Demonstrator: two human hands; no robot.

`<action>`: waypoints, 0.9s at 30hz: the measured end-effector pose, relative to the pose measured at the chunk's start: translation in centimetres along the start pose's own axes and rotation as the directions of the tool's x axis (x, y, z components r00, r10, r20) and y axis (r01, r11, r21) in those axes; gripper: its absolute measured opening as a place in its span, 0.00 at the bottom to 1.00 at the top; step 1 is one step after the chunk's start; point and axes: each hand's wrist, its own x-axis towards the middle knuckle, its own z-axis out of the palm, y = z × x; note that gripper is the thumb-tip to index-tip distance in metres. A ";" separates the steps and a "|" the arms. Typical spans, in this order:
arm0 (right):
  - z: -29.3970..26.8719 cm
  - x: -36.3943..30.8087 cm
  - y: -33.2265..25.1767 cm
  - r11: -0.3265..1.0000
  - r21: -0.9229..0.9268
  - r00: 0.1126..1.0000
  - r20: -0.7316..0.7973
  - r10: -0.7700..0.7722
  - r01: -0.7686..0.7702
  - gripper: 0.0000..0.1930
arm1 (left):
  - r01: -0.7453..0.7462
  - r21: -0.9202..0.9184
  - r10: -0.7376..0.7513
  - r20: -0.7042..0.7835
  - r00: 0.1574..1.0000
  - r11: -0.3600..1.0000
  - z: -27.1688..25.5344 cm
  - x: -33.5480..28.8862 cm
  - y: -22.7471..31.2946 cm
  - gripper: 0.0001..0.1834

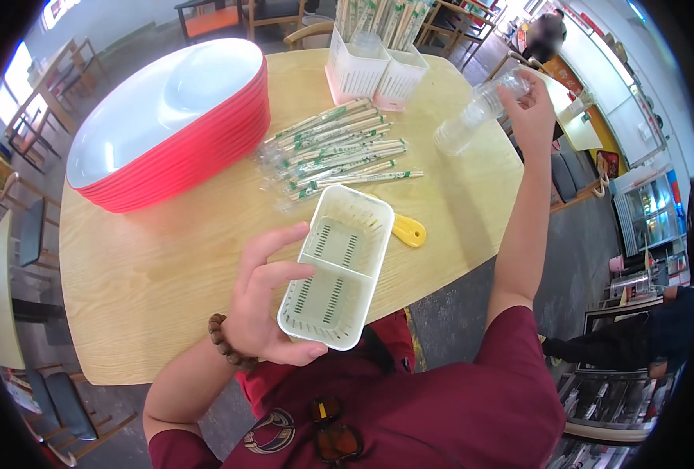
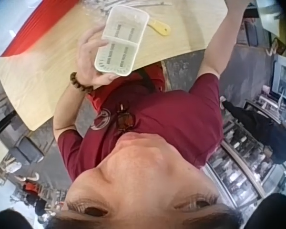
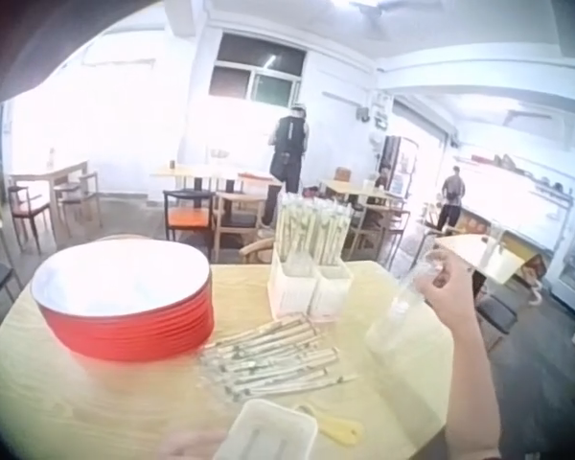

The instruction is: Sorting and stacking large plates and organizing chopsticks and containers on a dining table.

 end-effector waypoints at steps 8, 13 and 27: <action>3.9 -3.7 4.1 0.998 -0.035 0.999 -0.024 0.046 -0.047 0.28 | -0.060 0.082 0.059 0.020 0.998 0.995 -0.2 0.8 0.3 0.42; 4.5 -4.3 3.8 0.992 0.053 0.993 0.018 0.113 -0.113 0.31 | -0.048 0.039 0.049 0.000 0.999 0.998 0.0 0.4 0.1 0.42; 8.3 -0.6 -6.0 0.950 -0.130 0.957 -0.033 -0.290 0.283 0.21 | -0.023 0.060 0.023 0.011 1.000 0.998 -0.4 0.4 0.6 0.41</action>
